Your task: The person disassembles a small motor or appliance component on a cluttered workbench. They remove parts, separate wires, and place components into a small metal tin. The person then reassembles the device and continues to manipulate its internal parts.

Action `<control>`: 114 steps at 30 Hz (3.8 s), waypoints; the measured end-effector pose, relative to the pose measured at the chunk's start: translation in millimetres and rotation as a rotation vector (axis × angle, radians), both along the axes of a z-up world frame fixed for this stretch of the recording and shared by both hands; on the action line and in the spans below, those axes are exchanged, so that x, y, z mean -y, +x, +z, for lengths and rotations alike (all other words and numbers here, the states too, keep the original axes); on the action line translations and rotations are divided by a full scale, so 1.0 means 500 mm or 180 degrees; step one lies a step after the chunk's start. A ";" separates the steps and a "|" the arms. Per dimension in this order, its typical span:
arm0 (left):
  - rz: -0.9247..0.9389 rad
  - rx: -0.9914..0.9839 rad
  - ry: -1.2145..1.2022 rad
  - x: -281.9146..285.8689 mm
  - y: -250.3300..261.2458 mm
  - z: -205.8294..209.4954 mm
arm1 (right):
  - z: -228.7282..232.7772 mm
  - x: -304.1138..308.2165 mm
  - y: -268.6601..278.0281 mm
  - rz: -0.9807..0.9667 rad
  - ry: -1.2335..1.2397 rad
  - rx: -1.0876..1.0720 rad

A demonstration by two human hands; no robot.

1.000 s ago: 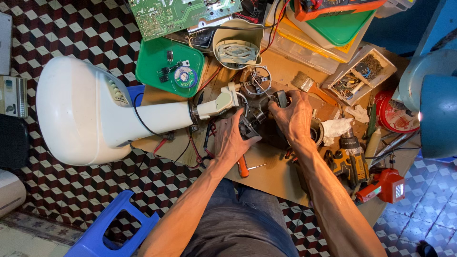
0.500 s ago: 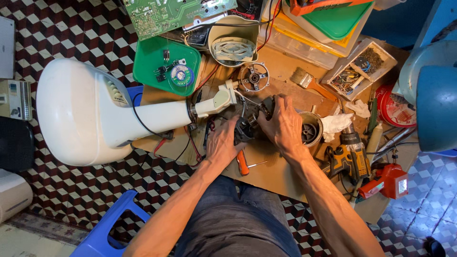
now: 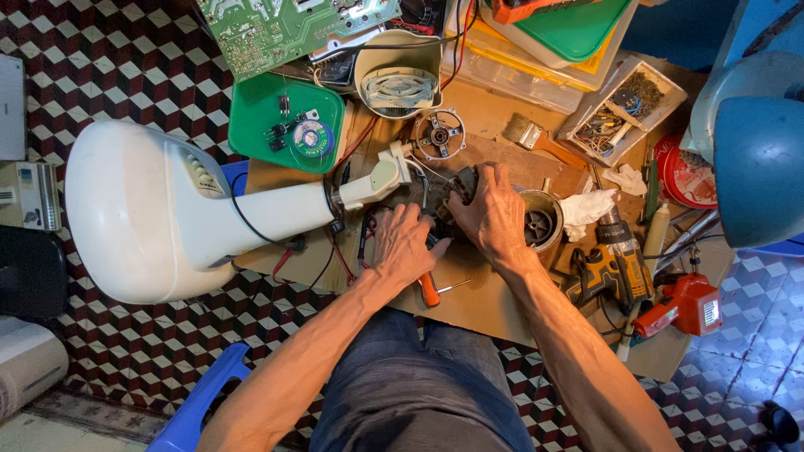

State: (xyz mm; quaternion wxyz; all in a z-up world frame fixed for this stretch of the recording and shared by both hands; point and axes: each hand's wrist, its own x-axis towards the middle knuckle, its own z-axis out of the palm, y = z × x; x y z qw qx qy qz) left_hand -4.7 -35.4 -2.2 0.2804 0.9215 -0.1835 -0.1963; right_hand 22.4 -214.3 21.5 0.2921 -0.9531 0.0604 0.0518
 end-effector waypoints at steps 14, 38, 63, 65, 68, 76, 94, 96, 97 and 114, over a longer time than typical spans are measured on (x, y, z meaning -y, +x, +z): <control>0.0284 -0.0450 0.0852 0.065 0.014 -0.122 | -0.033 -0.009 -0.002 -0.0091 -0.0034 0.0092; 0.0590 -0.1817 0.0343 -0.038 0.103 -0.106 | -0.059 -0.010 0.009 -0.0131 0.0278 0.0129; -0.0801 -0.1469 0.0092 -0.066 0.164 -0.092 | -0.060 -0.010 0.009 -0.0049 0.0373 0.0020; -0.1067 -0.1342 0.0216 -0.065 0.164 -0.085 | -0.058 -0.012 0.010 -0.0057 0.0397 -0.0037; -0.1230 -0.1420 0.0651 -0.060 0.161 -0.067 | -0.057 -0.018 0.019 -0.0121 0.0271 -0.0123; -0.1132 -0.1140 0.0077 -0.063 0.142 -0.033 | -0.045 -0.011 0.019 -0.0203 0.0320 -0.0233; -0.0805 0.0321 -0.0539 -0.087 0.085 -0.051 | -0.045 0.025 0.013 -0.0188 0.0422 -0.0100; -0.1071 0.0298 -0.0203 -0.086 0.088 -0.052 | -0.044 0.023 0.013 -0.0205 0.0414 -0.0102; -0.1037 0.0203 -0.0178 -0.086 0.090 -0.052 | -0.043 0.024 0.014 -0.0204 0.0419 -0.0089; -0.0193 -0.1305 -0.1008 -0.069 0.100 -0.050 | -0.037 0.024 0.025 -0.0349 0.0419 -0.0250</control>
